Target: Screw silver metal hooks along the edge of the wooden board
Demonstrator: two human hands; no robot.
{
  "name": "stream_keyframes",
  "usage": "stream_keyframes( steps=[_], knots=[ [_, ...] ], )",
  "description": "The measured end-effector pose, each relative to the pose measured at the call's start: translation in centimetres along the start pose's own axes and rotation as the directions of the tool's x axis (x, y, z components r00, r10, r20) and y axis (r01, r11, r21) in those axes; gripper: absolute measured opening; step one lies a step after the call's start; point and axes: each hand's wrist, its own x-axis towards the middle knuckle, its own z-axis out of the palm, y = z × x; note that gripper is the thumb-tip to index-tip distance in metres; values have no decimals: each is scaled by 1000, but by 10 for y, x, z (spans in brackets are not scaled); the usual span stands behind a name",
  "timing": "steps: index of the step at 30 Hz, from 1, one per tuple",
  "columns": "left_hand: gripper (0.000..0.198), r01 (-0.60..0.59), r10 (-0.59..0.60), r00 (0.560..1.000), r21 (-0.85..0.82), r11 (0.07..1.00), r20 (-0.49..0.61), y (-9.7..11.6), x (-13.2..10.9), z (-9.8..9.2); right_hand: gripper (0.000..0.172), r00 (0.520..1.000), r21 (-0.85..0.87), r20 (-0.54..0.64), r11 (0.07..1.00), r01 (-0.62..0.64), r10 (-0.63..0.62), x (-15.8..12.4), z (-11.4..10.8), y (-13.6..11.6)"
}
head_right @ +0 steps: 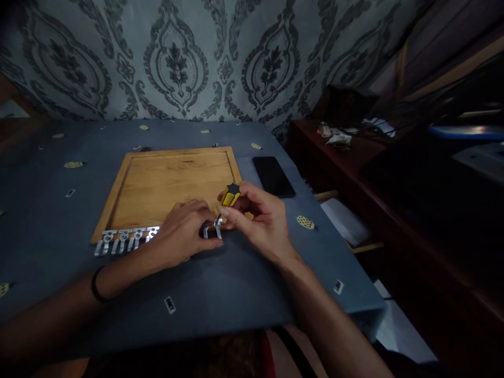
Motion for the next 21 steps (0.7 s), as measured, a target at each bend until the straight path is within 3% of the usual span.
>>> stream_keyframes(
  steps=[21],
  knots=[
    [27,-8,8,1000,-8,1000,11,0,0,-1,34,999,-2,30,1000,25,-25,-3,0,1]
  ],
)
